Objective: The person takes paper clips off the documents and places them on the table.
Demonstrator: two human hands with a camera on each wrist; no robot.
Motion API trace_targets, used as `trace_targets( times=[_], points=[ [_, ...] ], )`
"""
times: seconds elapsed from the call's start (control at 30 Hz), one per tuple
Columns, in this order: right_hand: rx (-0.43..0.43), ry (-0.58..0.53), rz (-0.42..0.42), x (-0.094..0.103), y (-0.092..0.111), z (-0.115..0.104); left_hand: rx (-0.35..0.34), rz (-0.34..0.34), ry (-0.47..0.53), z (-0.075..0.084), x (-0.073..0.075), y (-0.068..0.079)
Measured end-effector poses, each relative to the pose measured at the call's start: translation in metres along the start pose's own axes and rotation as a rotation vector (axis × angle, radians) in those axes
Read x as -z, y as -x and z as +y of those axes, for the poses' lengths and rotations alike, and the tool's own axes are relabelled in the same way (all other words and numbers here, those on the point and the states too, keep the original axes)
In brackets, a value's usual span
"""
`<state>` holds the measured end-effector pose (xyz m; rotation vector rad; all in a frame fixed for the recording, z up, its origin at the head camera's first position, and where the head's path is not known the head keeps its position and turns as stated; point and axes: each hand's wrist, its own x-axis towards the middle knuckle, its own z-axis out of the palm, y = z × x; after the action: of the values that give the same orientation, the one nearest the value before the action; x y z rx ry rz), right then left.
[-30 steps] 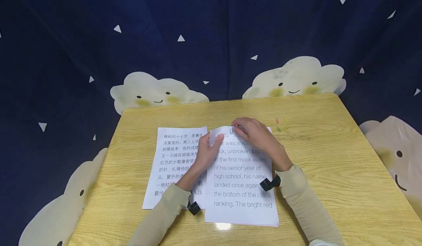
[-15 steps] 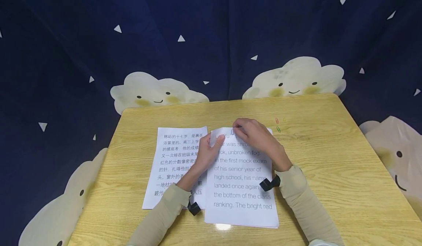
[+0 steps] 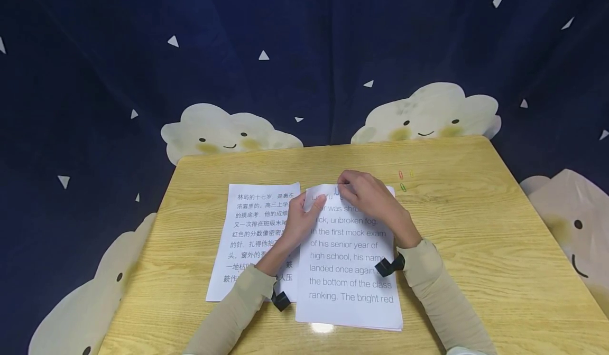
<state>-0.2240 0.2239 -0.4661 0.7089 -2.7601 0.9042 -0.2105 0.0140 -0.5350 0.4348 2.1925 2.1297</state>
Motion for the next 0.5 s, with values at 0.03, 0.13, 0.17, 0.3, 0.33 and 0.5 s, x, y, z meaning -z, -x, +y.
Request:
trace_targets(
  times=[0.03,0.13,0.17,0.3,0.33,0.5],
  points=[
    [-0.001,0.000,0.000,0.0001,0.0000,-0.0001,0.001,-0.004,0.003,0.0001,0.0001,-0.0001],
    [0.001,0.005,0.000,0.0006,-0.0002,0.0004,-0.003,-0.008,0.005,0.0001,0.0002,-0.0002],
    [0.002,0.005,0.001,0.0008,-0.0002,0.0004,-0.004,-0.006,0.005,0.0002,0.0001,-0.0002],
    [0.003,0.008,0.002,0.0014,-0.0004,0.0004,-0.004,-0.008,0.006,0.0010,-0.0006,-0.0001],
    [0.003,0.010,0.002,0.0015,-0.0004,0.0004,-0.003,-0.009,0.006,0.0012,-0.0007,0.0000],
    [0.000,0.010,0.004,0.0021,-0.0001,0.0007,-0.003,-0.014,0.009,0.0021,-0.0007,0.0004]
  ],
)
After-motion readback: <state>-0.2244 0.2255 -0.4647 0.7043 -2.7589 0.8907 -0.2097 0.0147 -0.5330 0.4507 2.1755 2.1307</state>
